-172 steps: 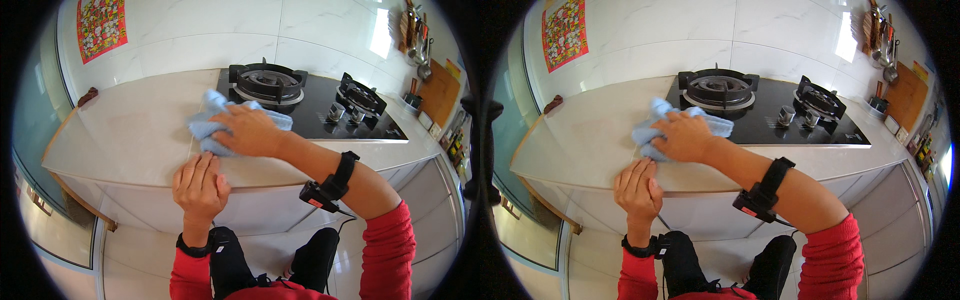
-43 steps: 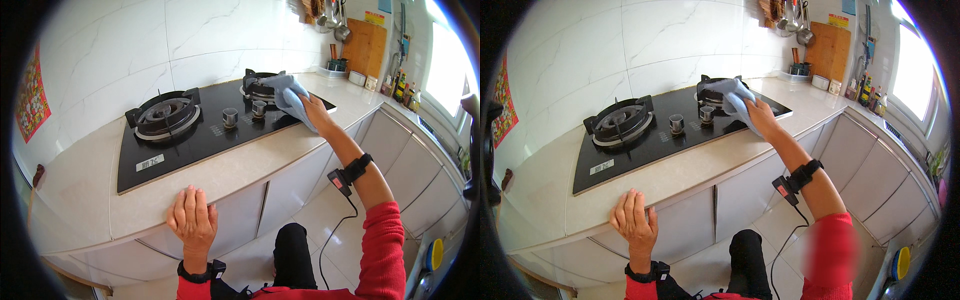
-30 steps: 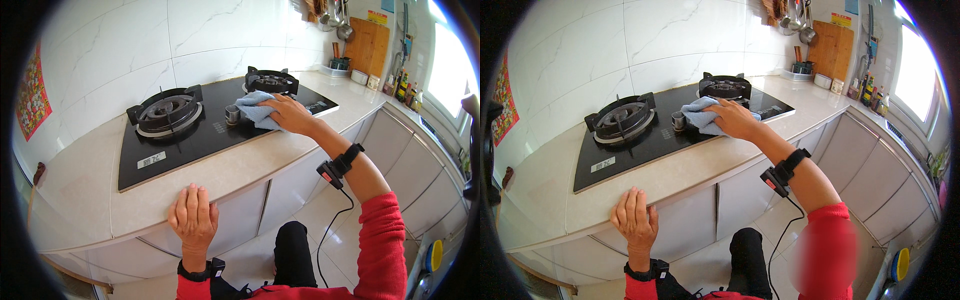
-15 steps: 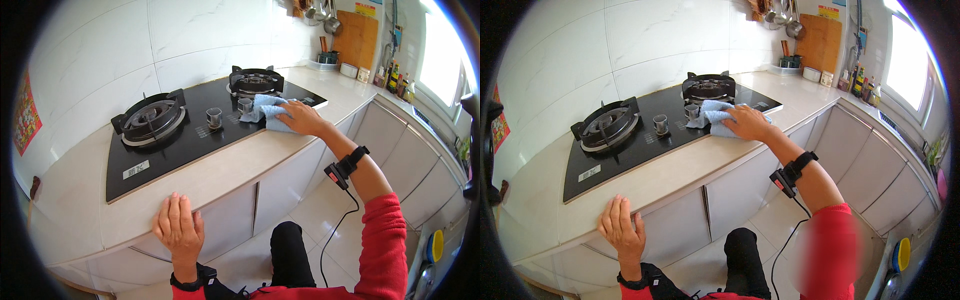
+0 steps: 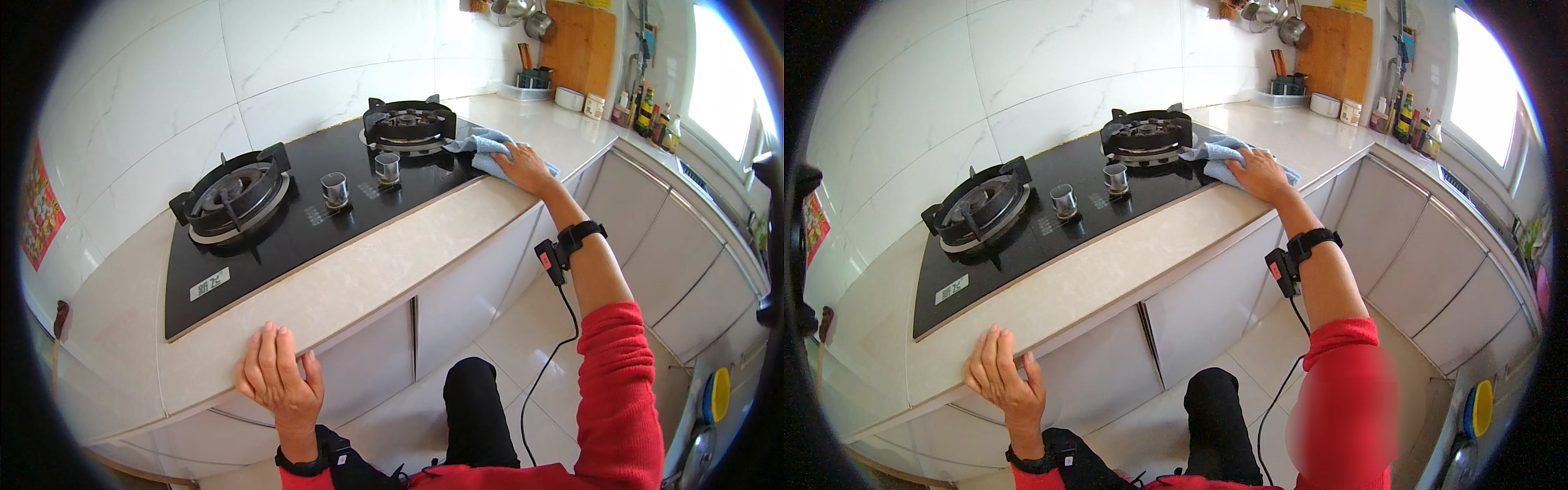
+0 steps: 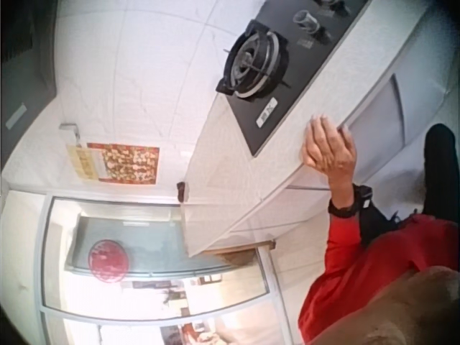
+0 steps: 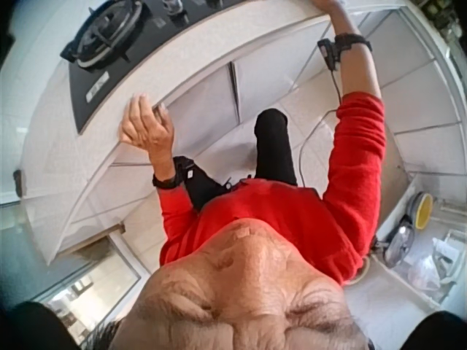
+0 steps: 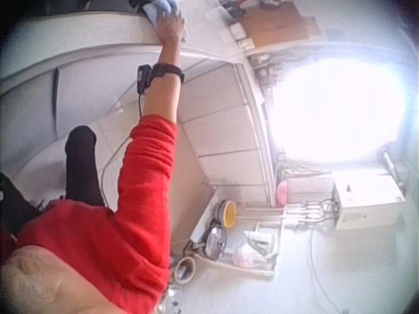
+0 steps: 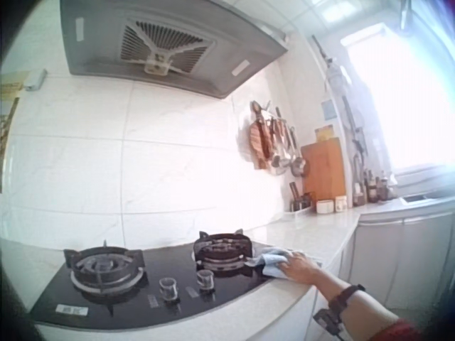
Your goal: The person wipes the front of white kitchen cabinets and the countertop around a gas stove using a blue cloth. They move along the counter, cleaning the cabinet doors and the surface near the burners.
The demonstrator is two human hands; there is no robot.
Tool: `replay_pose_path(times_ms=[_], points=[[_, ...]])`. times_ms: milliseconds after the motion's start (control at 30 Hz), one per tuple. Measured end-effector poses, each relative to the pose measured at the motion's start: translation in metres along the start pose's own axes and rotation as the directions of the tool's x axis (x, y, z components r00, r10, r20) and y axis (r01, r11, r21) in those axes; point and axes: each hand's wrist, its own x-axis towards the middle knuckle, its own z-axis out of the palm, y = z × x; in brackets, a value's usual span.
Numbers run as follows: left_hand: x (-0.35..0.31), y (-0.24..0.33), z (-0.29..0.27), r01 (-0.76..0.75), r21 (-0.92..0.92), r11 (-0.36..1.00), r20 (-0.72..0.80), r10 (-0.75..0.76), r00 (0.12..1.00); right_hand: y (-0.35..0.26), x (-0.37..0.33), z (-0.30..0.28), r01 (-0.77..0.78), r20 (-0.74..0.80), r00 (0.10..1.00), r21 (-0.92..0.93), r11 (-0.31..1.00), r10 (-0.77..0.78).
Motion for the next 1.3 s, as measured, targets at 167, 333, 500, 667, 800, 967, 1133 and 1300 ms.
replay_pose_path(times_ms=[167,333,500,667,800,967,1133,1300], points=[[0.0,0.001,0.001,0.023,-0.021,1.0,-0.003,-0.023,1.0,-0.018,-0.022,-0.003,0.028,-0.063,0.998,0.016,0.999,-0.027],[0.001,0.003,-0.001,0.041,-0.048,0.998,0.0,-0.041,0.999,-0.042,-0.046,-0.013,0.081,-0.031,0.996,0.041,0.996,-0.08],[0.003,0.003,-0.003,0.04,-0.064,0.997,-0.018,-0.041,0.999,-0.077,-0.069,-0.021,0.219,-0.028,0.976,0.069,0.973,-0.217],[0.003,0.003,-0.005,0.038,-0.067,0.997,-0.008,-0.039,0.999,-0.117,-0.095,-0.024,0.364,0.001,0.93,0.139,0.921,-0.368],[0.004,0.003,-0.007,0.04,-0.067,0.997,0.008,-0.04,0.999,-0.151,-0.118,-0.024,0.526,-0.055,0.847,0.229,0.819,-0.529],[0.005,0.003,-0.012,0.042,-0.076,0.996,0.053,-0.038,0.998,-0.167,-0.128,-0.026,0.61,-0.127,0.788,0.29,0.737,-0.603],[0.006,0.002,-0.014,0.033,-0.063,0.997,0.085,-0.028,0.996,-0.149,-0.118,-0.025,0.545,-0.057,0.829,0.306,0.78,-0.557],[0.006,0.003,-0.016,0.032,-0.046,0.998,0.099,-0.027,0.995,-0.1,-0.106,-0.033,0.328,0.028,0.937,0.262,0.907,-0.347]])
